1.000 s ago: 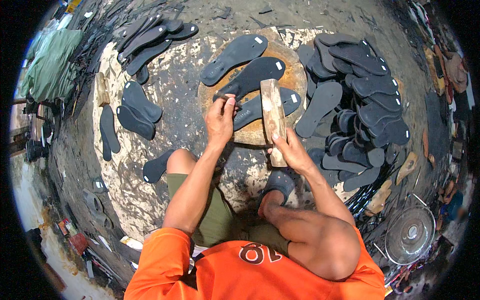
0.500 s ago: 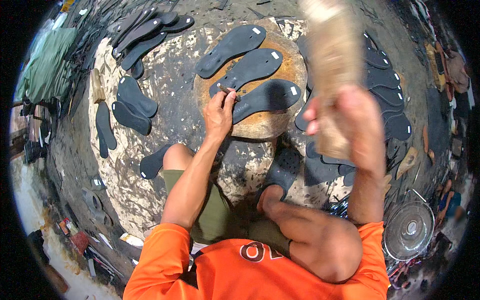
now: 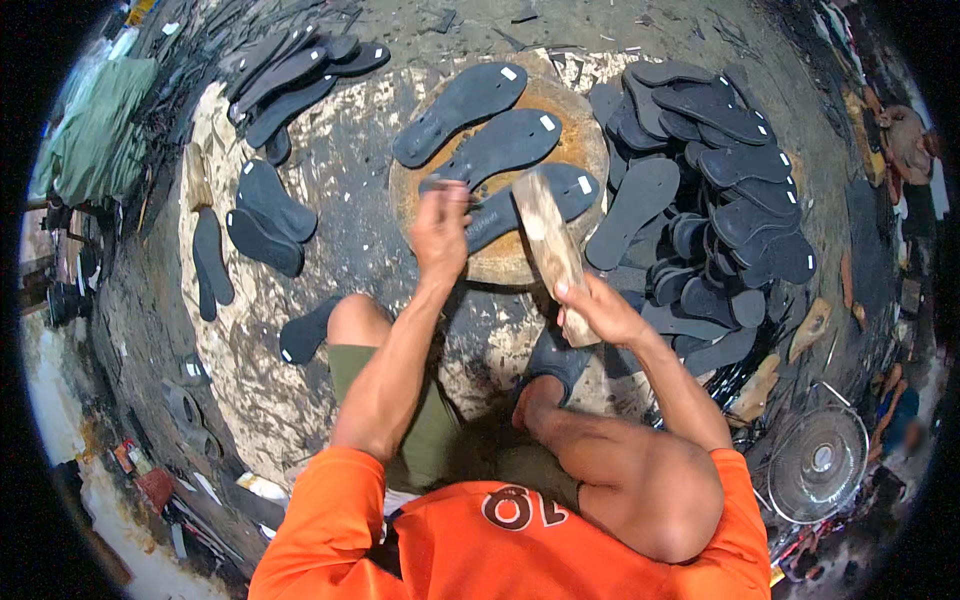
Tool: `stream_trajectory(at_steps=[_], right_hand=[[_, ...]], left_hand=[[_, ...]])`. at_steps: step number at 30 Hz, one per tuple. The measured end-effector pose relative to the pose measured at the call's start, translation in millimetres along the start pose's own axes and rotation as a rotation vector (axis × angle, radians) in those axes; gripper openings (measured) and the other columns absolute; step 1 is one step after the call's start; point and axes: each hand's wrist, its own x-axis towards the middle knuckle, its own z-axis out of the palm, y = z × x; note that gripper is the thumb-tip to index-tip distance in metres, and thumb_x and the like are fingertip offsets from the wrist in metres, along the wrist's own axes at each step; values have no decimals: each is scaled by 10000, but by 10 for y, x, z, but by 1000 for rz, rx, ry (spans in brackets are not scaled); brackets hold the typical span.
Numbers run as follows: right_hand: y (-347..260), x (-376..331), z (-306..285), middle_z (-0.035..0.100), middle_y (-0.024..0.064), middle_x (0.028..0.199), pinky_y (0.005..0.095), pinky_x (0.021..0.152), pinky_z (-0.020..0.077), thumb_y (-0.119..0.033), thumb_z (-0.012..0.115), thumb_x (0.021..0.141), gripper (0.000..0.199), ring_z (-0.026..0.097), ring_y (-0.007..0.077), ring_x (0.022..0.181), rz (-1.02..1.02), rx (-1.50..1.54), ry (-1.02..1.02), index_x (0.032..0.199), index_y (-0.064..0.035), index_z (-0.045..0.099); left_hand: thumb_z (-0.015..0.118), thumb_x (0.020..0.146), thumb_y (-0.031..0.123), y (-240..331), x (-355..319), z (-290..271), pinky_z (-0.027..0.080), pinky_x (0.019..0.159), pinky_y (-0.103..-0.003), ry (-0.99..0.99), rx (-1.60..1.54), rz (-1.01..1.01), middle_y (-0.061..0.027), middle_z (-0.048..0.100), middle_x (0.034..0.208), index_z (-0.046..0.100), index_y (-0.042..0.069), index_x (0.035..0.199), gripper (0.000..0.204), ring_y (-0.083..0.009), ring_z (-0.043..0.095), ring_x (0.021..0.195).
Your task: The person repeatedly strikes the soles of black sandals with a wooden block on a circular wooden board. They handle the sandals one at a time, striking each sole multiple times before moving to the next.
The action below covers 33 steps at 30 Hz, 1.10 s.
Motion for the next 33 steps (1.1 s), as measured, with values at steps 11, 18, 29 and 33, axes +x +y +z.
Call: stream_trajectory(at_steps=[11,18,29,33], right_hand=[[218,22,51,659,41,974,301,766,523,-433,594,1036,522,615,122,829,75,-21,67,1312,10,574],[-1085,-452,115,657,97,969,300,684,555,-399,576,1046,485,654,141,803,-182,58,57,1285,19,523],[-208,7,-52,696,199,1043,402,814,553,-523,591,1005,585,684,273,950,-25,-315,-101,1269,-1,579],[303,-102,-59,616,9,934,268,696,532,-437,619,1028,481,607,84,788,100,-48,-47,1234,-7,553]], left_hand=[[609,1037,192,64,-383,-36,546,709,-372,-179,160,-32,-146,727,876,680,8,1072,200,-253,724,786],[665,981,120,19,-422,-26,535,739,-430,-177,282,221,-169,689,951,690,5,1039,131,-357,680,855],[740,863,65,-188,-416,-36,517,825,-440,-197,329,564,-135,704,1045,715,37,1050,191,-366,652,941],[585,1057,274,129,-279,64,531,747,-417,169,-612,-610,-112,630,842,674,1,951,305,-188,640,810]])
